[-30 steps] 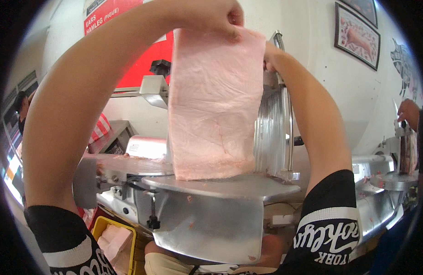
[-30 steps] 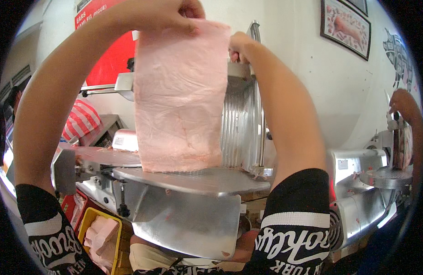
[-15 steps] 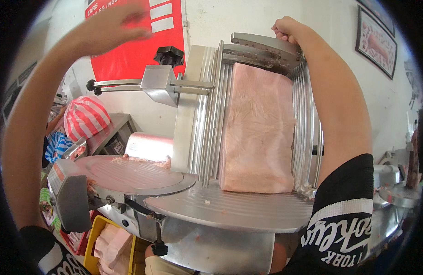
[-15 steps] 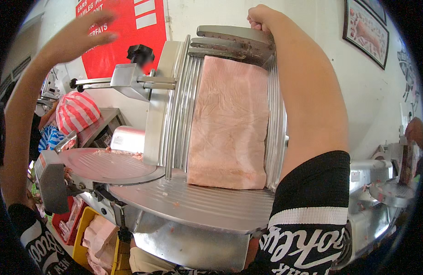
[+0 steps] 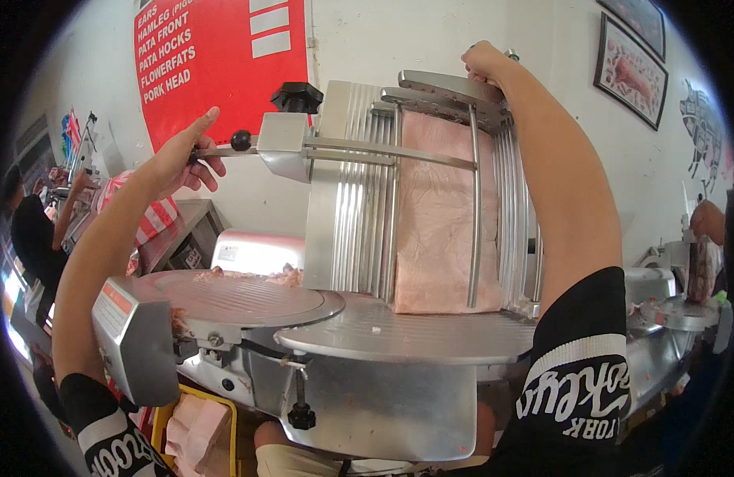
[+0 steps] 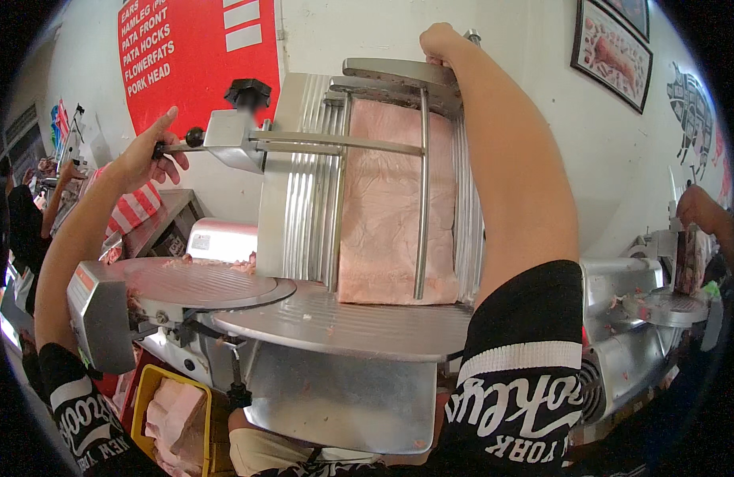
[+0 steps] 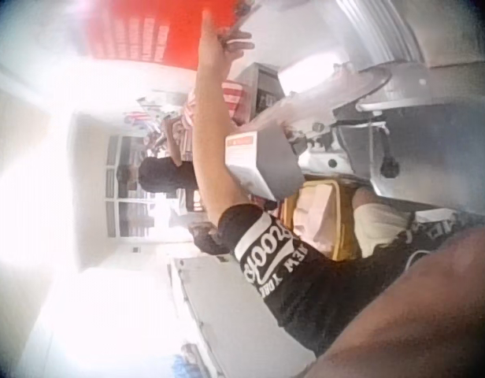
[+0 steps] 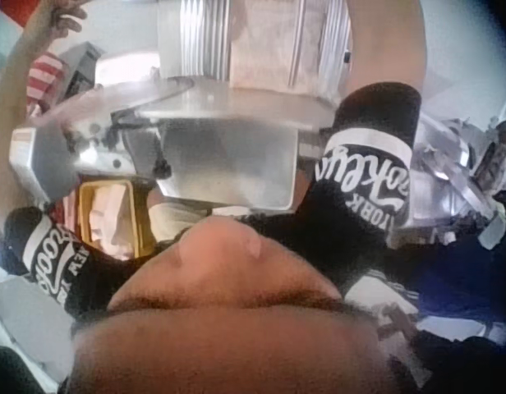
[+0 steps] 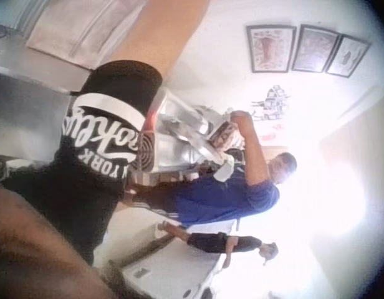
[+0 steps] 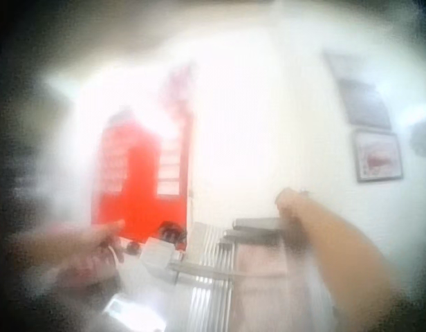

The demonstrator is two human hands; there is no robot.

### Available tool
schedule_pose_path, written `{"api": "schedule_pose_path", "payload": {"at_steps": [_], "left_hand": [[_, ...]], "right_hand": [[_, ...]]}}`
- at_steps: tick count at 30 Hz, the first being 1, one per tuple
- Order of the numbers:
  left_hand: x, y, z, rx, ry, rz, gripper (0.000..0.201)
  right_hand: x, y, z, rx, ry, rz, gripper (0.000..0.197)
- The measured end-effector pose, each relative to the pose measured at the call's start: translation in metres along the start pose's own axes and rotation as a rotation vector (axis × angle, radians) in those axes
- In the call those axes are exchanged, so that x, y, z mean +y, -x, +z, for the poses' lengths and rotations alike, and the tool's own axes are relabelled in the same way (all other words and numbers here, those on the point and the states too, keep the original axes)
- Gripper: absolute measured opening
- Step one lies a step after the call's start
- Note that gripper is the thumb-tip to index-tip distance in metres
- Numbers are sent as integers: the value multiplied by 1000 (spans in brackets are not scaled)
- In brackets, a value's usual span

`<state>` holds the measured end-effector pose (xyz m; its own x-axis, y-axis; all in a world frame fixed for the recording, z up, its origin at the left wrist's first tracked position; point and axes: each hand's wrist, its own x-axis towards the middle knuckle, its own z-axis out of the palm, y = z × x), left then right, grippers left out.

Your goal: The person places a large slab of meat onto a commercial slicer, operates the carriage to cut thin slices, and then organizes the resulting slices into a stack.

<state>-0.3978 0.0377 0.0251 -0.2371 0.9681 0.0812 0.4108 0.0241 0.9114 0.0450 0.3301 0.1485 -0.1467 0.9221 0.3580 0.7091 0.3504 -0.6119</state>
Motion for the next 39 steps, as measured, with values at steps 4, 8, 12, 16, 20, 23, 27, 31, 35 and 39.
{"api": "schedule_pose_path", "payload": {"at_steps": [4, 8, 12, 16, 20, 23, 27, 31, 35, 39], "left_hand": [[6, -5, 12, -9, -291, 64, 81], [16, -6, 14, 6, -476, 84, 87], [17, -14, 20, 27, -491, 95, 88], [30, -28, 23, 36, -499, 131, 90], [18, -47, 28, 48, -520, 118, 93], [6, -56, 45, 13, -493, 84, 94], [-18, -37, 33, 39, -378, 163, 78], [-80, 56, 8, 235, -151, 551, 45], [-162, 192, 12, 278, 620, 302, 38], [-205, 272, 121, -229, 1008, 384, 52]], "right_hand": [[-15, 29, 31, 207, 329, -52, 48], [-89, 93, 88, 338, 51, -777, 71], [-129, 132, 142, -608, -237, -647, 41], [-142, 118, 148, -608, 6, -513, 30], [-198, 116, 164, -569, 772, -313, 28], [-182, 99, 186, -459, 1008, -388, 38], [-159, 109, 184, -678, 543, -286, 62], [-78, 168, 100, -568, 55, -514, 72], [53, 242, 26, -129, -509, -488, 42], [256, 369, 176, -125, -648, 188, 34]]}}
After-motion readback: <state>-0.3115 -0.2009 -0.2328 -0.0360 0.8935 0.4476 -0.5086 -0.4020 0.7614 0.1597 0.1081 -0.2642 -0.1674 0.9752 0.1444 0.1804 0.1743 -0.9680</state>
